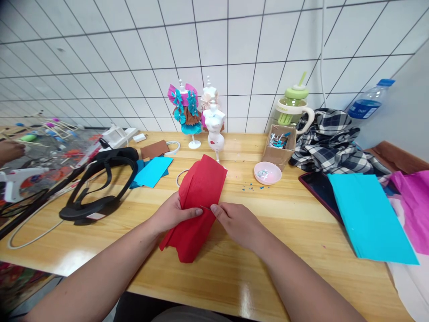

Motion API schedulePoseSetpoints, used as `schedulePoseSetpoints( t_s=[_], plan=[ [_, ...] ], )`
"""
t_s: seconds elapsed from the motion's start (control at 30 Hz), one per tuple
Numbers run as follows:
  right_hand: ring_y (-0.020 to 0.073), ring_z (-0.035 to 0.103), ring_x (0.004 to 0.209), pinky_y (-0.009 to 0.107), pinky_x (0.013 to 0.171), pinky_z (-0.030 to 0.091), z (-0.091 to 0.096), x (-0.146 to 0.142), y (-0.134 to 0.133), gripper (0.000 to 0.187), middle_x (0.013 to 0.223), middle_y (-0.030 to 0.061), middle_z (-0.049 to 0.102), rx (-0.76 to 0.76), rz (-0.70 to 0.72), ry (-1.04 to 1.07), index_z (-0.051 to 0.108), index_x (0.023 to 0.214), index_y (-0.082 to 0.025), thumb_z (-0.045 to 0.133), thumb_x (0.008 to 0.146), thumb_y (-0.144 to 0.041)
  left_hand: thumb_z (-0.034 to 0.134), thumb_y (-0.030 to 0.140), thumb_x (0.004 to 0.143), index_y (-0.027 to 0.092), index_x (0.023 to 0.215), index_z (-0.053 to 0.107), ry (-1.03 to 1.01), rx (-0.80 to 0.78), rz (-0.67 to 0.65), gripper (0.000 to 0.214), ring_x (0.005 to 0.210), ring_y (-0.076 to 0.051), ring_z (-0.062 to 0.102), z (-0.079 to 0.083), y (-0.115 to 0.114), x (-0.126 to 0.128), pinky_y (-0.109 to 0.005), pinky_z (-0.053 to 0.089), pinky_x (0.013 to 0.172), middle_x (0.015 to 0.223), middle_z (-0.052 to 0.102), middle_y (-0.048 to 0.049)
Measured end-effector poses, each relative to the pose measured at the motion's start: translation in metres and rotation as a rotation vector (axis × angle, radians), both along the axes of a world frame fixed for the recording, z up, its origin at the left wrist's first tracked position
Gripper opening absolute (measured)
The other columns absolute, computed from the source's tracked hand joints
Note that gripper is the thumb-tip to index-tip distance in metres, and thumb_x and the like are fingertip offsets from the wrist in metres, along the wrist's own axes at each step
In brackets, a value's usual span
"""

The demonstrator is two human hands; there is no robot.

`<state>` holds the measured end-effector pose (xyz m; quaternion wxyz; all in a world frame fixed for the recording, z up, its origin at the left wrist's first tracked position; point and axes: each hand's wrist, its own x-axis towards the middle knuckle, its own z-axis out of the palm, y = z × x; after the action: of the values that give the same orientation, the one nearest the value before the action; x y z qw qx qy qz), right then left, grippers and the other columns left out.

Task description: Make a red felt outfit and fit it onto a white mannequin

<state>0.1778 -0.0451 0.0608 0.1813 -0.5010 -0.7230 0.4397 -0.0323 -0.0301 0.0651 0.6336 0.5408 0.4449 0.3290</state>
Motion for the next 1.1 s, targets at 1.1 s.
schedulePoseSetpoints(
  t_s=[1.1],
  plan=[
    [0.0129,0.042,0.061,0.026,0.057,0.033,-0.011,0.006,0.011,0.053,0.065,-0.0013,0.047,-0.205,0.035,0.174,0.054,0.070,-0.018,0.036,0.090,-0.065,0.077,0.033,0.072,0.015,0.101,0.063,0.022,0.025,-0.018,0.038,0.082,-0.024,0.069,-0.002,0.003,-0.002,-0.036,0.055,0.077,0.094,0.073,-0.0068]
  ],
)
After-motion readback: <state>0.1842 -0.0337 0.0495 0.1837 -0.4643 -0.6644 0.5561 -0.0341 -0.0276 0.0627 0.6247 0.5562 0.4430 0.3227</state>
